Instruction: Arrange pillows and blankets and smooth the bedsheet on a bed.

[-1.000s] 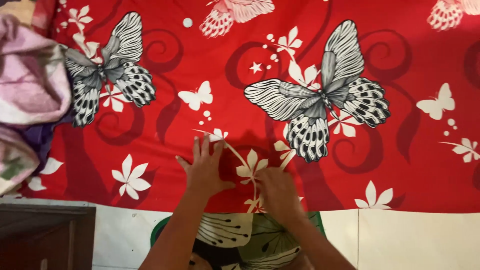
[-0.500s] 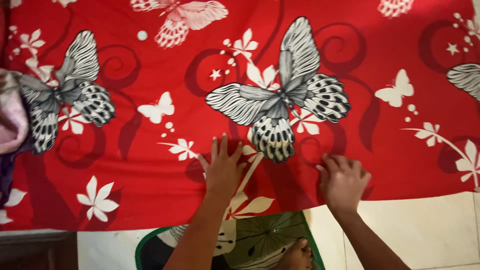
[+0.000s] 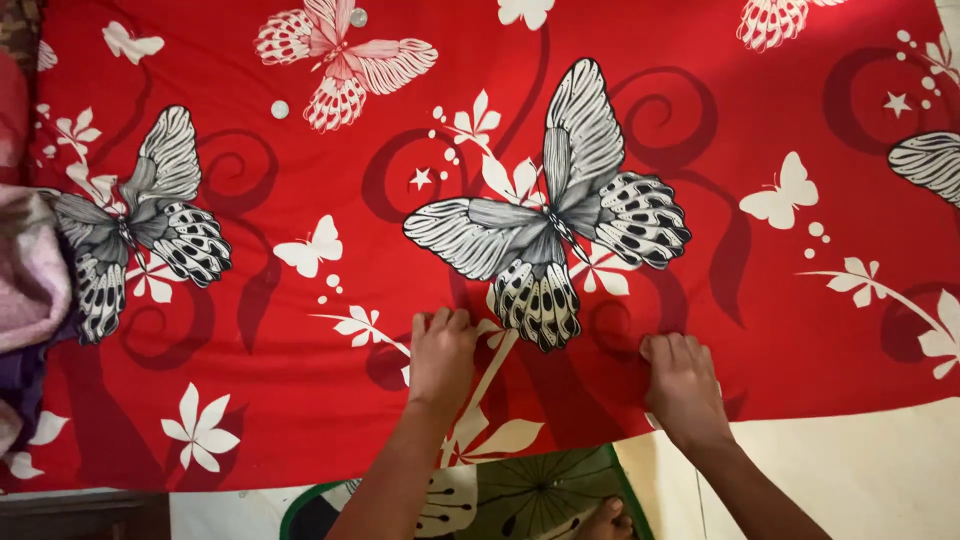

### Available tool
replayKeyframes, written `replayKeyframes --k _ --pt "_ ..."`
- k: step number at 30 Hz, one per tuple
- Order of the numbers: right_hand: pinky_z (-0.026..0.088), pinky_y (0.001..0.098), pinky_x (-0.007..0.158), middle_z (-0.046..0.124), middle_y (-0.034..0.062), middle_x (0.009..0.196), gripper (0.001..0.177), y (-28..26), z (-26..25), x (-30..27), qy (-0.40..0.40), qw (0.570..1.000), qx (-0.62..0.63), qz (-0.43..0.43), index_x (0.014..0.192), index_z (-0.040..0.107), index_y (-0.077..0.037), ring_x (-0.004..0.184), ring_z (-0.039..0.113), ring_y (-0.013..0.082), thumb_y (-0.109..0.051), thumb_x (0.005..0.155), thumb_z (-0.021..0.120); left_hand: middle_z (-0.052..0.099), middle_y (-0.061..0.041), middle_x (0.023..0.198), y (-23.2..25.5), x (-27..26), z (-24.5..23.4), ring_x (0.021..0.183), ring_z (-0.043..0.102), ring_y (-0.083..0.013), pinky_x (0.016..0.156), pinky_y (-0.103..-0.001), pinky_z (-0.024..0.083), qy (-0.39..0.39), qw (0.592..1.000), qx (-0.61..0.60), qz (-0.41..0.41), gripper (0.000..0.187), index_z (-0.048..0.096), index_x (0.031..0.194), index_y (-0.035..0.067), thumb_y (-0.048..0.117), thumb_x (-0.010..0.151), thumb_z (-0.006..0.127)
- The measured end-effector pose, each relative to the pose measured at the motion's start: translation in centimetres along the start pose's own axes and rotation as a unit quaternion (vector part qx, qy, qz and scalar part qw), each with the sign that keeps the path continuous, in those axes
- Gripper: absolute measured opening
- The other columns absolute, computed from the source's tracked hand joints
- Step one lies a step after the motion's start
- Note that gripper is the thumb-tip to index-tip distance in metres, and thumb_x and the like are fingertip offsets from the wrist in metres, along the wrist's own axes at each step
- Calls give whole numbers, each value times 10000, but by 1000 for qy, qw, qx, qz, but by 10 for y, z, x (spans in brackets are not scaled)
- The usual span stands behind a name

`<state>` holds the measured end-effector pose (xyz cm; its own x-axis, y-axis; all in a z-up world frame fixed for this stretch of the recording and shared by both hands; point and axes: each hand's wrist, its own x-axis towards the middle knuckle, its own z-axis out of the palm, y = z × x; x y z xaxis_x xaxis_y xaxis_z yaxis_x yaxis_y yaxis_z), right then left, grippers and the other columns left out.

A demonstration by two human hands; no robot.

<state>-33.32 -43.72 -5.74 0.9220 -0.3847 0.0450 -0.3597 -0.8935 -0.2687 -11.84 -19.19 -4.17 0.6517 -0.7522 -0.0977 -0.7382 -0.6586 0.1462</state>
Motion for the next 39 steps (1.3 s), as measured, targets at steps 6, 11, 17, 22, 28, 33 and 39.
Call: replayKeyframes --k 6,11,17,22,28,33,39 --pt "450 439 846 610 82 943 138 -19 -12 10 -11 999 -29 -9 1017 633 -75 923 587 282 -70 880 644 650 -44 964 -20 6 -11 1029 588 -249 950 -459 423 -36 995 -94 10 35 760 827 104 95 833 727" --pt "421 471 899 609 92 1119 539 -69 -21 25 -57 992 32 -104 1257 626 -85 987 558 260 -354 798 712 646 -95 1047 -52 -2 -24 1030 576 -287 877 -469 426 50 981 -180 -45 403 739 1035 50 282 733 875" --pt "424 448 906 614 26 1232 443 -102 0 60 -106 993 17 -54 1287 646 -174 1093 545 252 -298 864 694 661 -76 1013 -97 -29 -36 1039 588 -260 937 -481 413 16 986 -164 12 353 775 1000 102 244 689 860" --pt "414 450 953 611 11 1279 374 -112 10 78 -103 991 -12 -89 1136 709 -171 1196 531 246 -148 763 706 674 -40 966 -102 -49 -8 1051 606 -241 996 -456 416 -73 995 -6 67 191 776 865 155 39 716 743" --pt "402 458 1009 626 76 1243 379 -114 9 84 -93 988 35 -116 1061 709 -95 1219 537 268 -58 684 703 668 -72 952 -98 -52 -12 1049 611 -262 984 -420 429 -100 993 -56 25 107 747 764 124 26 742 711" --pt "403 464 999 659 72 1193 323 -120 -4 102 -89 990 74 -84 1057 689 -123 1182 565 273 -140 735 716 701 -73 963 -111 -32 -34 1030 619 -260 970 -449 423 -82 979 -188 0 121 774 828 90 204 855 743" --pt "404 477 999 600 25 1373 516 -128 -2 134 -123 989 82 -33 1323 630 -167 1214 546 226 -239 820 718 544 -136 1326 -123 4 -63 1247 503 -312 1016 -526 411 -95 980 -112 -135 613 581 1368 180 411 838 784"
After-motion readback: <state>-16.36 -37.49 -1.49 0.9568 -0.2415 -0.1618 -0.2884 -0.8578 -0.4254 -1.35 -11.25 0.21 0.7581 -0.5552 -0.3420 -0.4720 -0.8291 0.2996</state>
